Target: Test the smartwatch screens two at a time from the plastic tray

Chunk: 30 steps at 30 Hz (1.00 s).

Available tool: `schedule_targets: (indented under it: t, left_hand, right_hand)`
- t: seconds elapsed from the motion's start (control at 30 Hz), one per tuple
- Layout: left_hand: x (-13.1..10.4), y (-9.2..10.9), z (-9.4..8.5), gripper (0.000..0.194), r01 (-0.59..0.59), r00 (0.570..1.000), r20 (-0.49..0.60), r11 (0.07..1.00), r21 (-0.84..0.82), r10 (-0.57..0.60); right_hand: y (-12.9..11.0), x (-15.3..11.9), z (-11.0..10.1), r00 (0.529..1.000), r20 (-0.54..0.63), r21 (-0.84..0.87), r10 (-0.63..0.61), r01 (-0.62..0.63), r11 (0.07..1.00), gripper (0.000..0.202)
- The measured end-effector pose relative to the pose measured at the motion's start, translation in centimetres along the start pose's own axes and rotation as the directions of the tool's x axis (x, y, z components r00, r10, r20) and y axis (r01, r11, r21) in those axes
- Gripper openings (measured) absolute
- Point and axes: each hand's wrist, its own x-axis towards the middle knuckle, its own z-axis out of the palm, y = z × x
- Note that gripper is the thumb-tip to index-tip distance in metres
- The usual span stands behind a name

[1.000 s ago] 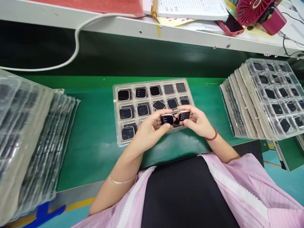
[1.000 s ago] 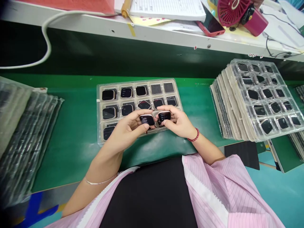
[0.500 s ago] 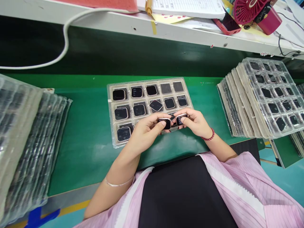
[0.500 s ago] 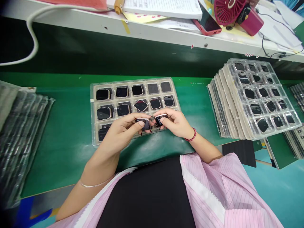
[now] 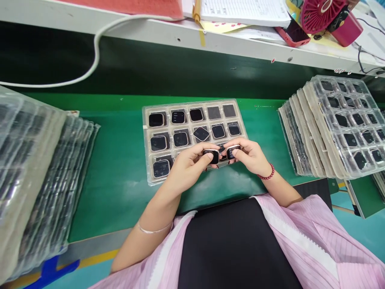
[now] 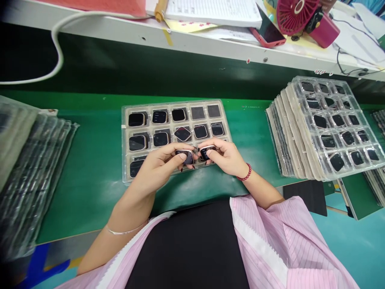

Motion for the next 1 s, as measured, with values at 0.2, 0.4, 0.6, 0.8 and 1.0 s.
schedule_targets:
  t: [0.2,0.4,0.6,0.8,1.0]
  left_hand:
    - [0.01,0.0,0.31,0.031,0.006,1.0,0.011,1.0,-0.028,-0.005]
    - [0.04,-0.27,0.44,0.038,-0.038,0.999,-0.024,0.998,-0.05,0.037]
    - [0.1,-0.33,0.32,0.038,-0.048,0.999,-0.027,0.996,-0.073,0.046]
    - [0.08,-0.21,0.23,0.041,-0.048,0.999,-0.021,0.991,-0.126,0.046]
    - [-0.03,-0.35,0.13,0.052,-0.03,0.999,-0.024,0.995,-0.094,0.028]
  right_hand:
    - [0.19,0.01,0.11,1.0,-0.006,-0.015,-0.03,0.03,0.999,0.027]
    - [0.53,-0.04,-0.23,0.998,0.034,-0.086,-0.054,0.057,0.995,0.038]
    - [0.52,-0.03,-0.24,0.997,0.052,-0.113,-0.064,0.069,0.991,0.043]
    - [0.48,-0.09,-0.42,0.995,0.089,-0.075,-0.051,0.057,0.996,0.04]
    - [0.48,-0.16,-0.39,0.997,0.062,-0.094,-0.054,0.06,0.994,0.041]
